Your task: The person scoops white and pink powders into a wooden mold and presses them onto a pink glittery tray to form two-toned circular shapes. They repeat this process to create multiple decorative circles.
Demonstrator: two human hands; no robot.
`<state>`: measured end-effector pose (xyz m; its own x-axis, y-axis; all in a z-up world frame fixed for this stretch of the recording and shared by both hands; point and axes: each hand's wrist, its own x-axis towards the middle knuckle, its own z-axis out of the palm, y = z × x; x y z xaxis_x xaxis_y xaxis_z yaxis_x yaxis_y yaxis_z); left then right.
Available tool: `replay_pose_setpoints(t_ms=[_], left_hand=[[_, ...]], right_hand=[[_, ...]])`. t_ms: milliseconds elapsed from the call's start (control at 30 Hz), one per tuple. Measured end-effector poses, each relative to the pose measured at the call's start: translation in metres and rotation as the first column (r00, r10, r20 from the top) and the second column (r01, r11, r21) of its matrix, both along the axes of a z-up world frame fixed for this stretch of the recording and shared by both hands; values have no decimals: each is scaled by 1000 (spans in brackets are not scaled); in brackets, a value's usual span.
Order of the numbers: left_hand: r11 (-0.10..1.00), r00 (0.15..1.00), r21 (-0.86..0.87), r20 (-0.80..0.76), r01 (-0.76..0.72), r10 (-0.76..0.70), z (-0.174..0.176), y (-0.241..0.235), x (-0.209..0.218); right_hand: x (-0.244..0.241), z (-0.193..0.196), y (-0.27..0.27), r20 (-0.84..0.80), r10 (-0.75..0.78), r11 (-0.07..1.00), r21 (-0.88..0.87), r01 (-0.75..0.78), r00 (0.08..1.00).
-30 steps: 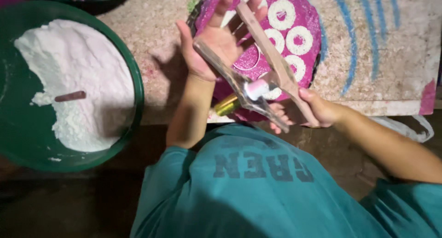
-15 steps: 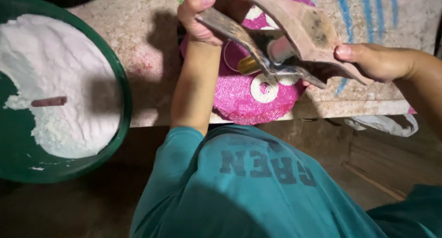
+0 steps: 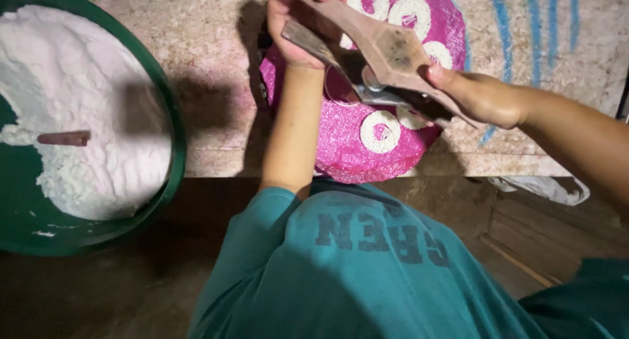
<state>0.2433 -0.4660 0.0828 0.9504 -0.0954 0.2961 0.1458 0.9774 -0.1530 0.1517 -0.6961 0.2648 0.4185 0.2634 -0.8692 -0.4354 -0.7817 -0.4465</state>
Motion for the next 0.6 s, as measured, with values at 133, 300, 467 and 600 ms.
replay_pose_setpoints(t_ms=[133,300,467,600], left_hand=[[996,995,6,-45,-86,86,-14,21,8],[998,998,14,-2,-67,67,-19,31,9],[992,994,-109,-82,67,-76,-28,-1,-5],[998,997,-50,-58,39,-42,-65,-21,8]], right_hand=[[1,-2,20,57,38,986,-167,-28,998],[-1,-5,32,39,23,981,-191,-15,999],[-4,3,24,56,31,978,-208,-18,998],[-4,7,17,102,24,928,-372,15,995]])
